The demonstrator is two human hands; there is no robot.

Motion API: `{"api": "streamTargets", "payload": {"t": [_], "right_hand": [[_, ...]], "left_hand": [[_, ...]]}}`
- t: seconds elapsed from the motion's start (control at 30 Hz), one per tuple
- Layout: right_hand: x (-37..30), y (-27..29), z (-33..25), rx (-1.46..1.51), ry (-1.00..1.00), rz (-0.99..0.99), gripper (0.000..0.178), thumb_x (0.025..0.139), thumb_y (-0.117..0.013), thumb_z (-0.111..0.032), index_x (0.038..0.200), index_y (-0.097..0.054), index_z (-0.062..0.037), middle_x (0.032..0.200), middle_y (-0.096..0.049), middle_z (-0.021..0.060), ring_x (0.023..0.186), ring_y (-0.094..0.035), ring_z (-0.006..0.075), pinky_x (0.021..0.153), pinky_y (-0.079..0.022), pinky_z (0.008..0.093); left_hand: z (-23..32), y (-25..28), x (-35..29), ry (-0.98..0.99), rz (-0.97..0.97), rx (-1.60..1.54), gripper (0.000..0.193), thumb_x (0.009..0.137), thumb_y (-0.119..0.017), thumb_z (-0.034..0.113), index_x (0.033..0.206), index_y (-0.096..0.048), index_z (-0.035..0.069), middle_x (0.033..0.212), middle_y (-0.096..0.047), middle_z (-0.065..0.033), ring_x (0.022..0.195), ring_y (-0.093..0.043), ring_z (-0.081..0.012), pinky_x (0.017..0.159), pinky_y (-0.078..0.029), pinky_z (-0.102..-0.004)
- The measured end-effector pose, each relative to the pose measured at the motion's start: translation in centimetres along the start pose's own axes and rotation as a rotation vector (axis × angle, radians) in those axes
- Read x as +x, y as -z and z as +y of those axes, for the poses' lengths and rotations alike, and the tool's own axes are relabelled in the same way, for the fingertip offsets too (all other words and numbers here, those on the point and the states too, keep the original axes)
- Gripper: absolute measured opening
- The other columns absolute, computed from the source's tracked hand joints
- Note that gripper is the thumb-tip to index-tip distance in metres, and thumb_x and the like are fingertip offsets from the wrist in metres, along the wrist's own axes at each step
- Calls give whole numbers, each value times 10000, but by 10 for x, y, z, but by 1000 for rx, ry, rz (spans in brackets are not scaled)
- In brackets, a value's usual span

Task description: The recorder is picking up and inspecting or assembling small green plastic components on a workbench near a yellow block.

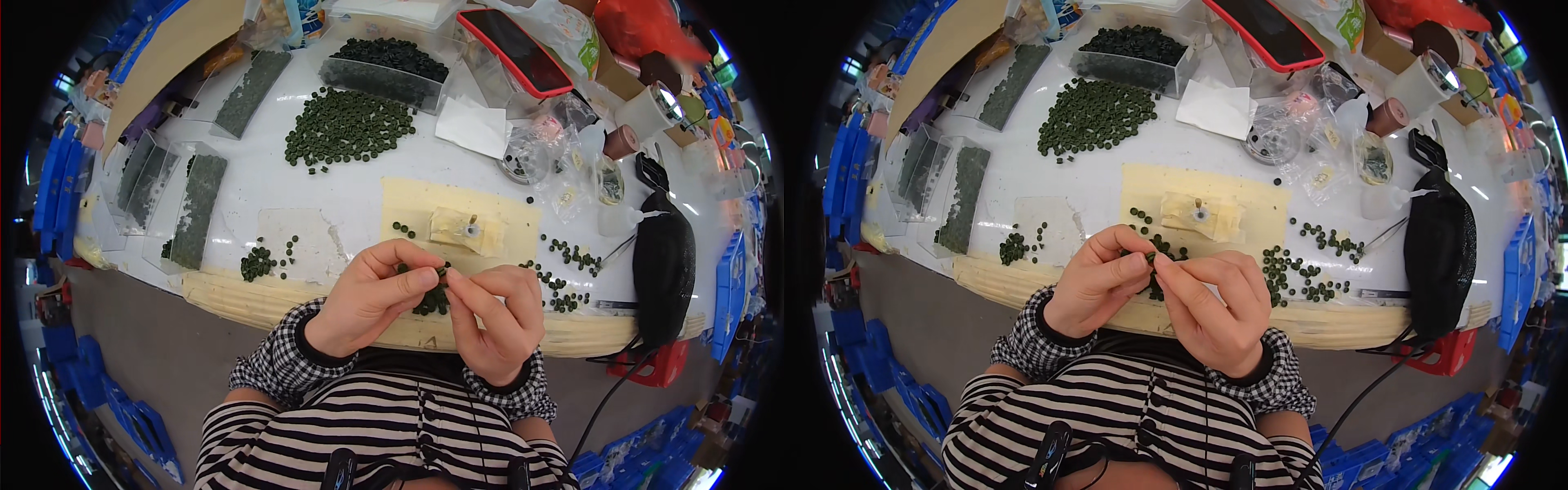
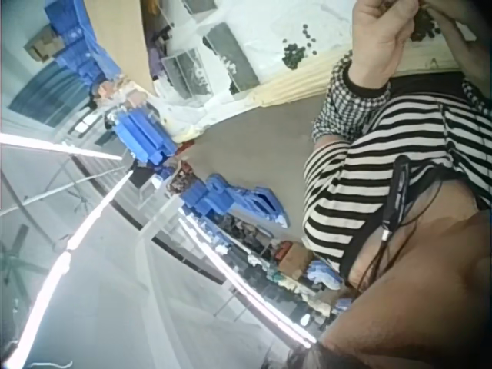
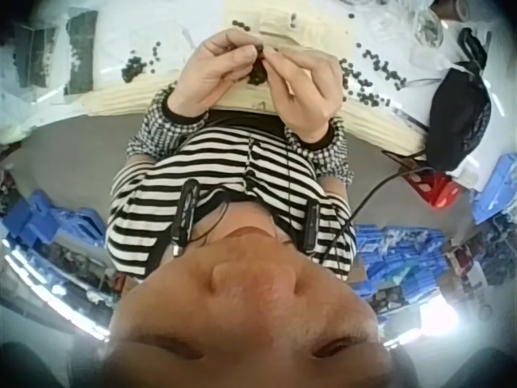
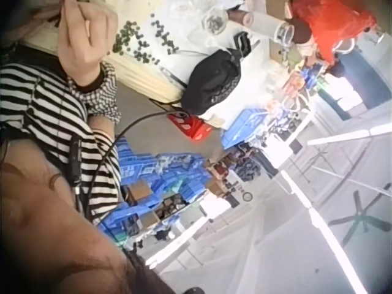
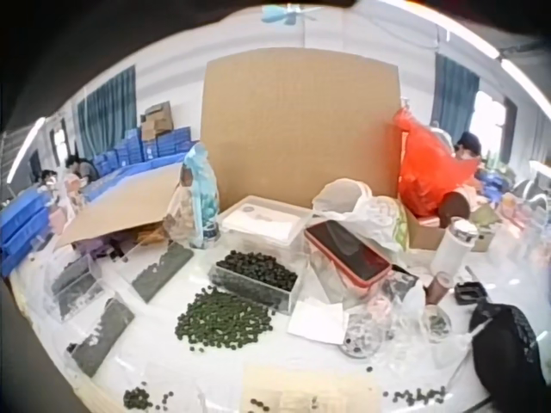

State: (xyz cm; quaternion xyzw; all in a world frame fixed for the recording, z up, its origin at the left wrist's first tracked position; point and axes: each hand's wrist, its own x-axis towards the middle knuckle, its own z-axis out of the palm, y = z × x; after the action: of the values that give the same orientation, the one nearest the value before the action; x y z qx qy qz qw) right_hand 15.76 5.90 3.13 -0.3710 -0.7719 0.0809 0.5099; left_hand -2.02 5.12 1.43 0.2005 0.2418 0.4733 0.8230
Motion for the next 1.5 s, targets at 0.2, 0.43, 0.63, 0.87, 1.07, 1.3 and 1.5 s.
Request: {"api": "streamTargets", "payload": {"t": [0.2, 0.43, 0.63, 0.87, 1.07, 1.3, 1.5], "right_hand": [[-4, 2, 2, 17, -36, -20, 384, 619, -763, 55, 989, -733, -44, 777, -609, 40, 682, -552, 200, 580, -448, 288], [12, 9, 10, -81, -181, -29, 332, 683, -737, 54, 1003, -715, -29, 798, -596, 64, 697, -540, 214, 605, -437, 304], [37, 1, 25, -218, -215, -184, 190, 774, -703, -31, 960, -663, -21, 865, -574, 81, 800, -543, 263, 683, -456, 359], [36, 7, 23, -215, -171, -94, 186, 733, -744, -23, 906, -677, -24, 817, -594, 82, 762, -552, 241, 650, -449, 341], [32, 14, 6, 212, -287, 86, 125, 770, -725, 7, 885, -675, 2, 850, -643, 98, 759, -591, 207, 685, -457, 286], [20, 1, 6, 553, -444, -68, 133, 990, -475, -97, 976, -516, 29, 916, -622, 147, 854, -644, 194, 805, -503, 297], [20, -2, 4, 566, -464, -69, 139, 993, -482, -105, 977, -511, 29, 900, -620, 143, 834, -656, 202, 780, -523, 302]], "left_hand": [[-5, -9, 3, -179, 151, 374, 197, 869, -671, 10, 1064, -650, 4, 926, -670, -34, 813, -574, -75, 750, -477, -208], [0, -1, 3, -14, 46, -3, 245, 947, -578, 62, 1187, -596, 15, 972, -669, -68, 659, -440, -13, 573, -360, -176], [-2, 2, 6, 28, 77, -77, 250, 982, -539, 126, 1200, -587, 12, 1001, -656, -77, 599, -364, -18, 544, -321, -170], [-2, 1, 6, 38, 84, -91, 243, 986, -532, 128, 1186, -595, 5, 988, -656, -77, 586, -351, -24, 541, -321, -171], [-3, 3, 5, 11, 44, -66, 221, 972, -553, 106, 1168, -615, 25, 1006, -668, -94, 579, -352, -29, 533, -320, -168], [-4, 2, 6, 8, 39, -66, 218, 966, -560, 93, 1168, -617, 34, 1030, -676, -112, 594, -388, -17, 521, -320, -166], [-2, 0, 6, 3, 24, -17, 194, 967, -557, 120, 1137, -631, 61, 989, -665, -43, 568, -345, -14, 513, -286, -165]]}}
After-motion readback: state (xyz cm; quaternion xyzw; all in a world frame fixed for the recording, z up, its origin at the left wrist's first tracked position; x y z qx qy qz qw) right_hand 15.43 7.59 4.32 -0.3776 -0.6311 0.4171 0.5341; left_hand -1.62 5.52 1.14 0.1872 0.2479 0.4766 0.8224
